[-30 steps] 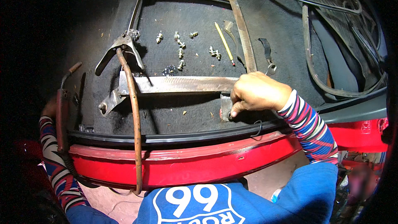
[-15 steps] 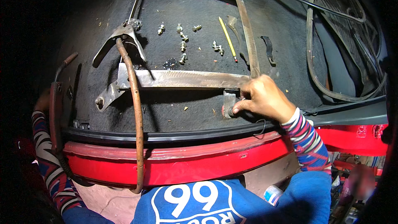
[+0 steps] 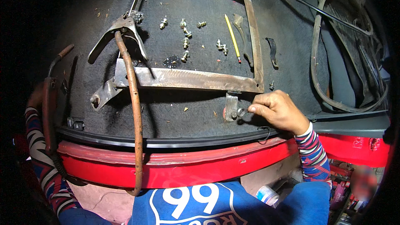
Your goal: The person positions a metal bracket on a rectangular metal frame inside the trunk of a red car, then uses a welding torch to tack weld the bracket to the frame. The person adjusts the bracket and welds multiple points along the frame.
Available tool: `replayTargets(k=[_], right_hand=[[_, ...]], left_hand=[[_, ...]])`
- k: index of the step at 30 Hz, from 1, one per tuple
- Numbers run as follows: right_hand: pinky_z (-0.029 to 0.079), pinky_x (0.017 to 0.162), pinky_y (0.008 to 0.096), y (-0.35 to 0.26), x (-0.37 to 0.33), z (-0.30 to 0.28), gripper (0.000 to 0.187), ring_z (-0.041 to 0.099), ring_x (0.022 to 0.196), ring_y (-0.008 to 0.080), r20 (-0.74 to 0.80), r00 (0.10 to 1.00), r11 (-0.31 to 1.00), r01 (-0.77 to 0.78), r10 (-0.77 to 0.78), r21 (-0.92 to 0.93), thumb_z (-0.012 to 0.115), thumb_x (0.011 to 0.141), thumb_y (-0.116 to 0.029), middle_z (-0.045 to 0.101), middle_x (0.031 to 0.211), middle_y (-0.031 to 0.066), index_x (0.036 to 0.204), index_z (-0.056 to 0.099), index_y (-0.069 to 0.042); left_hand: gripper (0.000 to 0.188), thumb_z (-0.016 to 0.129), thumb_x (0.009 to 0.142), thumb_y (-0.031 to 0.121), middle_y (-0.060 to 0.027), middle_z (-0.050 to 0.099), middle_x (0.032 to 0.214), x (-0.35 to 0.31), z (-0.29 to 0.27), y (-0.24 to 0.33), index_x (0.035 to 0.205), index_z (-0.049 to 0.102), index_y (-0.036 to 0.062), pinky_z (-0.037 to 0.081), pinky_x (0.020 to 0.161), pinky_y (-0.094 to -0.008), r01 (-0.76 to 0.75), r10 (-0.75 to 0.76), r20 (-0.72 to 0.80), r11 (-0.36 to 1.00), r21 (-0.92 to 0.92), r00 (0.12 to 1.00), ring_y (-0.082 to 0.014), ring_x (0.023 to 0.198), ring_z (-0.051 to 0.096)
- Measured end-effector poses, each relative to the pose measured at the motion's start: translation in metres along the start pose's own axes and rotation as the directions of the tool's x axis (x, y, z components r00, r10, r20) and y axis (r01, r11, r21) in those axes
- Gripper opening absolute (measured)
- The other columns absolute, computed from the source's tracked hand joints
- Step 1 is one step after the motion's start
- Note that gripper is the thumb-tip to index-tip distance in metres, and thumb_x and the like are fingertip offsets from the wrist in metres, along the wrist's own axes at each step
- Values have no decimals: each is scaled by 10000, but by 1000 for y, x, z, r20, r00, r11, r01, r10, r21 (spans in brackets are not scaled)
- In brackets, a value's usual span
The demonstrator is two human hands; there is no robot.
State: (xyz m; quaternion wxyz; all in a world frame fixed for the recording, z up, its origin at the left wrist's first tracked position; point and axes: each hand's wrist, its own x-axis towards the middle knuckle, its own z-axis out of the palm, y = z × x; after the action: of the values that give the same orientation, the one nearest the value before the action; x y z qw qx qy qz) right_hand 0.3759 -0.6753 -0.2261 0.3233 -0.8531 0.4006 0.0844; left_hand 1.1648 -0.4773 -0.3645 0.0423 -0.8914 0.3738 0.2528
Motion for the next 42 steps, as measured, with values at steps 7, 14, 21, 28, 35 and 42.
replayTargets(k=[7,14,21,28,35,42], right_hand=[[455,701,458,-5,41,-16,357,625,767,349,192,955,883,283,-224,-374,713,896,-400,647,737,134,785,719,-60],[422,781,423,-16,52,-20,371,606,851,298,227,944,761,327,-238,-561,748,831,-464,684,770,78,791,755,-95],[418,733,423,-3,42,-7,373,619,761,311,79,944,826,318,-319,-465,785,795,-451,652,727,100,751,707,-89],[427,709,444,6,39,2,387,642,713,343,-59,930,861,310,-363,-404,801,778,-431,651,689,146,689,692,-70],[460,646,514,2,15,19,437,659,720,413,-103,994,965,-71,46,-254,743,866,-434,650,723,214,718,690,-27],[459,711,544,-8,-8,31,390,635,836,476,-9,968,961,-250,251,-117,586,1008,-375,655,848,257,881,669,-16]], left_hand=[[535,406,1103,352,-141,418,1587,23,-6,-36,1578,379,107,351,1208,-415,-99,94,33,975,199,995,-317,1441,420],[541,483,1063,355,-148,487,1520,7,3,-8,1534,440,93,395,1155,-416,29,-27,-40,999,32,999,-307,1365,488],[547,559,1023,359,-155,556,1453,-7,6,6,1490,500,79,438,1102,-417,76,-78,-58,997,-32,995,-297,1289,555],[555,635,982,362,-162,625,1386,-11,2,17,1446,561,66,482,1049,-419,107,-112,-67,992,-68,991,-287,1213,623],[569,667,960,378,-169,646,1369,-14,3,34,1426,589,60,489,1048,-420,44,-45,-50,999,-23,998,-287,1200,643],[636,698,931,403,-204,643,1362,-20,2,46,1423,577,17,494,1050,-422,-34,32,-38,999,-40,999,-298,1216,642]])
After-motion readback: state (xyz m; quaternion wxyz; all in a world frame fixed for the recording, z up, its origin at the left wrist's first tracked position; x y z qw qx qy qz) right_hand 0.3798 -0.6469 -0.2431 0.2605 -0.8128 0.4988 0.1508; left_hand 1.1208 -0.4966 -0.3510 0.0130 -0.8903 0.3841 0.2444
